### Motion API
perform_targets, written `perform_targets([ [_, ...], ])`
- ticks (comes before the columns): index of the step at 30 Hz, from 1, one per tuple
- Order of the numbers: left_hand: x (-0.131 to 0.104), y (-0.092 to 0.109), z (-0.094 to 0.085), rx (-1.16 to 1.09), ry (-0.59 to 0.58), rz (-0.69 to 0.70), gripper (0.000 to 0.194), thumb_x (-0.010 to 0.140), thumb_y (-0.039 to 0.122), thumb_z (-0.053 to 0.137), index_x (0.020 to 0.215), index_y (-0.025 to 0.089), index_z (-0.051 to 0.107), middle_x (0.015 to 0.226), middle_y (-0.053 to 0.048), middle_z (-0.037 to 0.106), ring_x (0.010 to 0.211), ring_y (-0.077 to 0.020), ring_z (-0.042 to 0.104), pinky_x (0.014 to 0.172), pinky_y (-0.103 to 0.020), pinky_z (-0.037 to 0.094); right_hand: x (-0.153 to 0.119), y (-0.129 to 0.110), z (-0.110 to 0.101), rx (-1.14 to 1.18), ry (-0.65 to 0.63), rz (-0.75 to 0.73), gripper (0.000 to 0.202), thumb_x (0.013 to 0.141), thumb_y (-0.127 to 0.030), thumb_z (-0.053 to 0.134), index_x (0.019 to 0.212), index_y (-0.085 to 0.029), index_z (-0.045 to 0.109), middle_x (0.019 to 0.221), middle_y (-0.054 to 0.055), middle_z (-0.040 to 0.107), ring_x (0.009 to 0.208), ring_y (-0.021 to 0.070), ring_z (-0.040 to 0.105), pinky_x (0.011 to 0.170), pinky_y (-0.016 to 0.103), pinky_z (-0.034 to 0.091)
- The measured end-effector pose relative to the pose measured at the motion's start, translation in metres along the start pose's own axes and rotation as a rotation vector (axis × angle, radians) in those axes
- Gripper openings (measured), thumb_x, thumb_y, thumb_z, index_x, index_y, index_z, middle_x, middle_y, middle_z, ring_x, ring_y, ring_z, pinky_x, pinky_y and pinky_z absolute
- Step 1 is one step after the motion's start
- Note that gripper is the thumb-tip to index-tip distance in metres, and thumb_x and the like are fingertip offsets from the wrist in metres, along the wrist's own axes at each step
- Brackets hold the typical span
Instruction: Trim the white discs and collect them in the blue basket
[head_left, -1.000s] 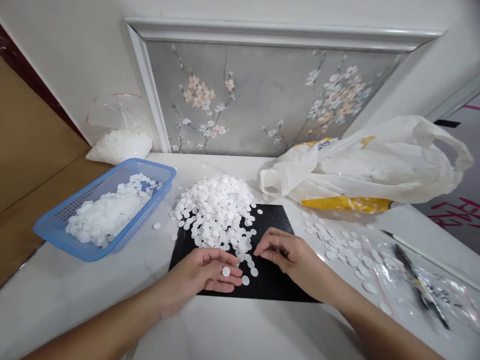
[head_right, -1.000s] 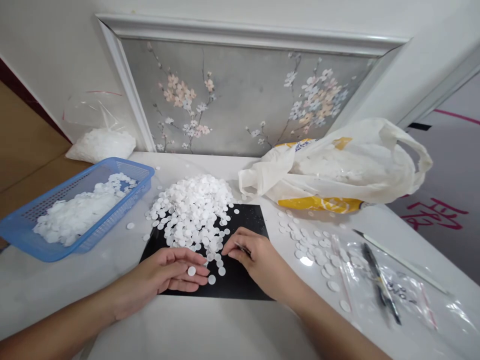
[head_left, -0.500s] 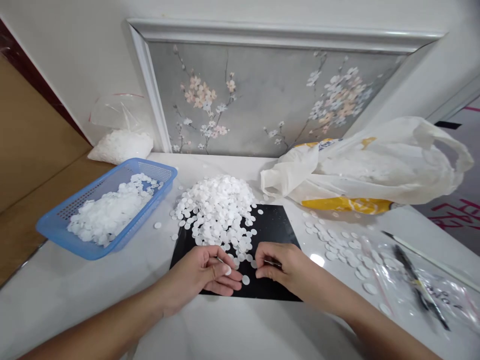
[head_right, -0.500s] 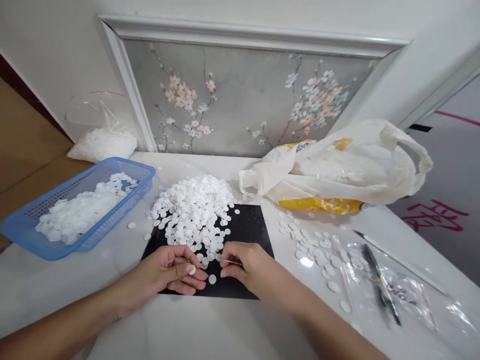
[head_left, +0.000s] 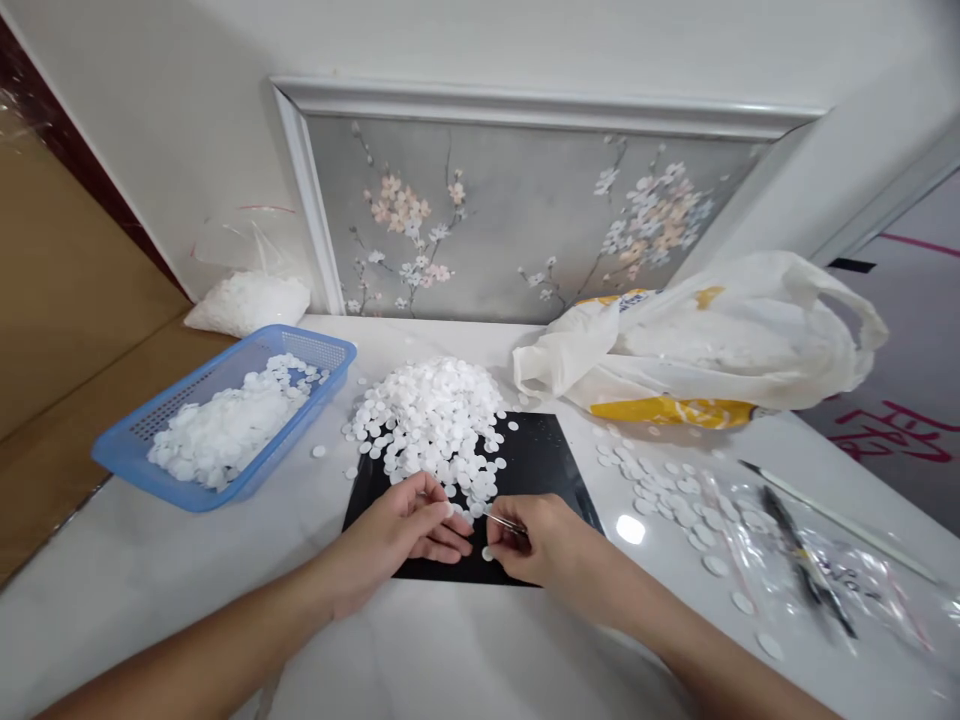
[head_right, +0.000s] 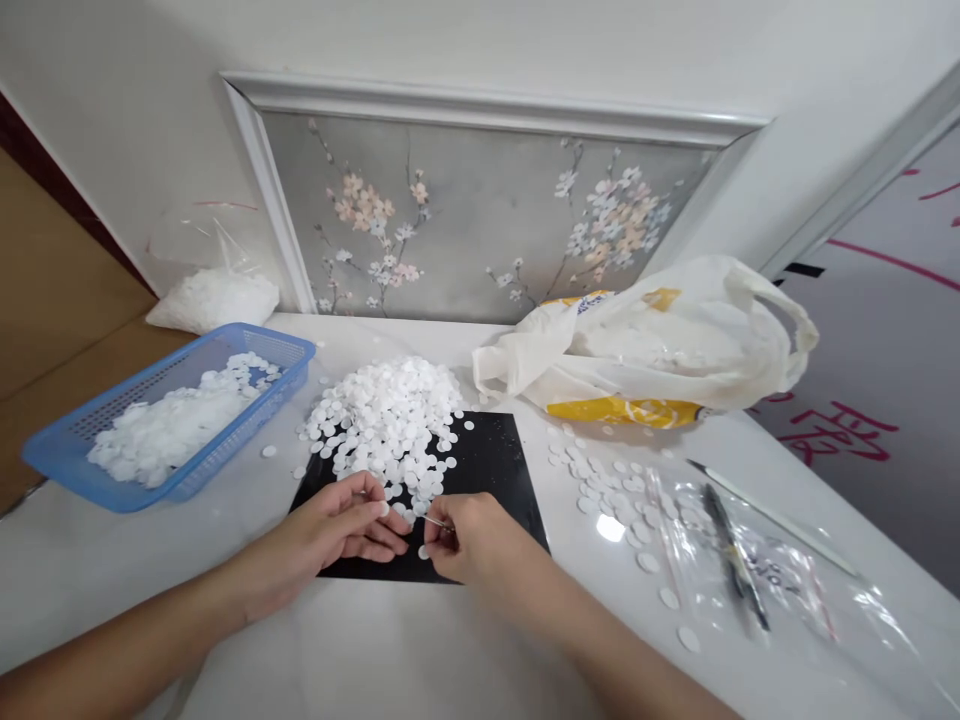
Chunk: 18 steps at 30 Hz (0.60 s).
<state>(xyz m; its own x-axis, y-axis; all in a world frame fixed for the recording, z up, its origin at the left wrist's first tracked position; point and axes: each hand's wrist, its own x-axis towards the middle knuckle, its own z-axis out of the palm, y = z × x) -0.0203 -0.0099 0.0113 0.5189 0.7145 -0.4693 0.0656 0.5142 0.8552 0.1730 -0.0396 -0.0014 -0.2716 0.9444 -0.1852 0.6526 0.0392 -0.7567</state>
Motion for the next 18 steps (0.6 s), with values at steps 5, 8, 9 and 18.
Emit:
perform_targets([
  [5, -0.001, 0.002, 0.017, -0.087, -0.004, -0.051, 0.015, 0.083, 0.030, 0.054, 0.079, 0.018, 0.046, 0.085, -0.005, 0.067, 0.082, -0.0180, 0.066, 0.083, -0.039, 0.050, -0.006, -0.013, -0.007, 0.165, -0.007, 0.008, 0.007, 0.068, -0.013, 0.057, 0.064, -0.017, 0.055, 0.054, -0.006, 0.045, 0.050, 0.0076, 0.038, 0.045, 0.018, 0.030],
  [8, 0.003, -0.006, 0.031, -0.134, -0.027, -0.043, 0.013, 0.084, 0.027, 0.052, 0.078, 0.018, 0.046, 0.077, -0.004, 0.066, 0.078, -0.0161, 0.066, 0.083, -0.037, 0.050, -0.009, -0.018, -0.009, 0.167, 0.007, 0.003, 0.006, 0.070, -0.016, 0.058, 0.065, -0.018, 0.057, 0.057, -0.005, 0.052, 0.052, 0.0090, 0.042, 0.047, 0.019, 0.032],
  [9, 0.005, -0.008, 0.034, -0.158, -0.013, -0.031, 0.012, 0.085, 0.026, 0.051, 0.079, 0.018, 0.046, 0.076, -0.004, 0.066, 0.077, -0.0159, 0.067, 0.083, -0.037, 0.050, -0.010, -0.017, -0.009, 0.168, 0.034, -0.003, 0.005, 0.070, -0.016, 0.058, 0.066, -0.019, 0.057, 0.058, -0.005, 0.054, 0.053, 0.0096, 0.044, 0.049, 0.020, 0.034],
  [18, 0.015, -0.015, 0.035, -0.378, 0.028, -0.081, 0.009, 0.076, 0.013, 0.057, 0.075, 0.016, 0.049, 0.066, -0.002, 0.061, 0.061, -0.0119, 0.063, 0.073, -0.031, 0.054, -0.008, -0.013, 0.004, 0.244, 0.127, -0.099, 0.012, 0.073, -0.011, 0.056, 0.067, -0.020, 0.060, 0.072, -0.002, 0.060, 0.062, 0.0121, 0.057, 0.056, 0.021, 0.045],
])
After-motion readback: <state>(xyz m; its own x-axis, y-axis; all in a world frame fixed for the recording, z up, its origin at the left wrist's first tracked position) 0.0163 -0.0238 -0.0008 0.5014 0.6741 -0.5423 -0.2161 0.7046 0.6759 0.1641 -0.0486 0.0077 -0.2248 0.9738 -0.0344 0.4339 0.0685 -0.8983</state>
